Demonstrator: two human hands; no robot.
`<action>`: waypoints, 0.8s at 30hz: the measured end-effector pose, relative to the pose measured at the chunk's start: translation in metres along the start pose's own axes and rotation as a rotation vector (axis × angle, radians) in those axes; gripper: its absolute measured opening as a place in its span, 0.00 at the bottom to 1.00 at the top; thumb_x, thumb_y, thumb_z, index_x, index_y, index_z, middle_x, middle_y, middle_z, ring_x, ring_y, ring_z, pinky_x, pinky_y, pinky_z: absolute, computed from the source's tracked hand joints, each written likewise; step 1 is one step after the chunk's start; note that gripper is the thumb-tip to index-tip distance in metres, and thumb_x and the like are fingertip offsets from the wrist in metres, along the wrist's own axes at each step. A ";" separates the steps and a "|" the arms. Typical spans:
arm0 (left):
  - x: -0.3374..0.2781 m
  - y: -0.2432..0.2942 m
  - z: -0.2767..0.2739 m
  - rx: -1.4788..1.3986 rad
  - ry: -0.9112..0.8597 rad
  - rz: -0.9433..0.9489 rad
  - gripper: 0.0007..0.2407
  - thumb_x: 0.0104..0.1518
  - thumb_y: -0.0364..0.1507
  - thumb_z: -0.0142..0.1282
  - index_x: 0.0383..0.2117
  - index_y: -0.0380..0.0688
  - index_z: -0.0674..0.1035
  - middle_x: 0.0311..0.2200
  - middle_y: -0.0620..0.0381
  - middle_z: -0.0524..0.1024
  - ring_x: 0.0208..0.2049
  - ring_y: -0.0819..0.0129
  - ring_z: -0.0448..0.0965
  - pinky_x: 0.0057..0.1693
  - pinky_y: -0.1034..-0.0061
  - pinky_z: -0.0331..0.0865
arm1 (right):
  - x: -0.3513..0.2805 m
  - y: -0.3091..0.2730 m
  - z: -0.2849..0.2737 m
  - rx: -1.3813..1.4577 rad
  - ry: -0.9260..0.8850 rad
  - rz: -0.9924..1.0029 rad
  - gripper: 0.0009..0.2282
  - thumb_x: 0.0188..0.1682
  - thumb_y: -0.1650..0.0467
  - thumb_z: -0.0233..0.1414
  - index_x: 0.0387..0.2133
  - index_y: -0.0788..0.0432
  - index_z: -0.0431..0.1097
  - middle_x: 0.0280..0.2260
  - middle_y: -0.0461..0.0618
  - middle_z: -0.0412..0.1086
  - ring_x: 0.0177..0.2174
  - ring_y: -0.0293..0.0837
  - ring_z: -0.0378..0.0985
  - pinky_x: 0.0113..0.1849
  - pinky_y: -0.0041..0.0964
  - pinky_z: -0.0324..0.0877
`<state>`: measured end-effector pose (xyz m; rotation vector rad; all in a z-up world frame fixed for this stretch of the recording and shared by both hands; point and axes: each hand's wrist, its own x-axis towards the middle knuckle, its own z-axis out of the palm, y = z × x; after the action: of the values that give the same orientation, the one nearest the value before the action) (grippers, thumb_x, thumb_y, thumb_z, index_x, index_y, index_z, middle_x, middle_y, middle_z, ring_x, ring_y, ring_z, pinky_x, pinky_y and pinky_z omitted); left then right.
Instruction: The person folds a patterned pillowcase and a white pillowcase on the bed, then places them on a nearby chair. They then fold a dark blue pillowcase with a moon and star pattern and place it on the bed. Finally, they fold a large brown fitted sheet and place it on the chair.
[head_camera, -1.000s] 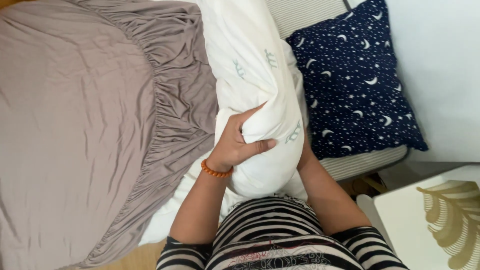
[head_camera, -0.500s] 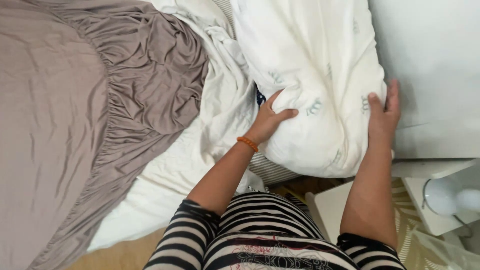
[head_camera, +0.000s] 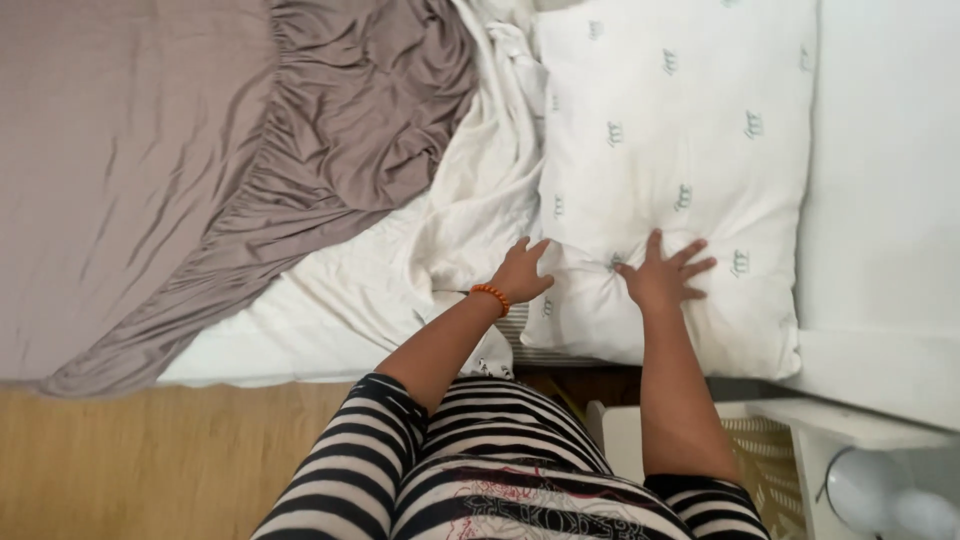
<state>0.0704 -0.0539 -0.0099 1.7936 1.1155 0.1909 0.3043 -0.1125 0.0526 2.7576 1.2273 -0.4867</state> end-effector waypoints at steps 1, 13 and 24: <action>-0.002 -0.007 -0.005 -0.007 0.023 -0.009 0.35 0.52 0.35 0.59 0.70 0.50 0.59 0.71 0.34 0.46 0.72 0.41 0.46 0.69 0.58 0.54 | -0.001 -0.006 0.001 -0.006 0.004 -0.025 0.44 0.42 0.48 0.57 0.72 0.36 0.42 0.70 0.72 0.12 0.65 0.80 0.12 0.53 0.93 0.41; -0.074 -0.073 -0.032 0.025 0.258 -0.101 0.43 0.53 0.36 0.63 0.72 0.50 0.45 0.71 0.32 0.40 0.73 0.38 0.38 0.72 0.54 0.46 | -0.048 -0.058 0.091 -0.047 0.227 -0.304 0.37 0.55 0.60 0.46 0.73 0.61 0.34 0.70 0.76 0.22 0.68 0.71 0.20 0.57 0.86 0.29; -0.224 -0.177 -0.096 0.079 0.467 -0.033 0.43 0.50 0.34 0.65 0.71 0.50 0.47 0.71 0.32 0.43 0.71 0.32 0.40 0.71 0.51 0.46 | -0.217 -0.209 0.168 0.068 0.040 -0.644 0.34 0.54 0.58 0.47 0.72 0.49 0.40 0.71 0.70 0.28 0.69 0.68 0.23 0.59 0.80 0.31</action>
<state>-0.2167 -0.1427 -0.0269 1.8490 1.4941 0.5755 -0.0277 -0.1596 -0.0261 2.3726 2.1420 -0.5186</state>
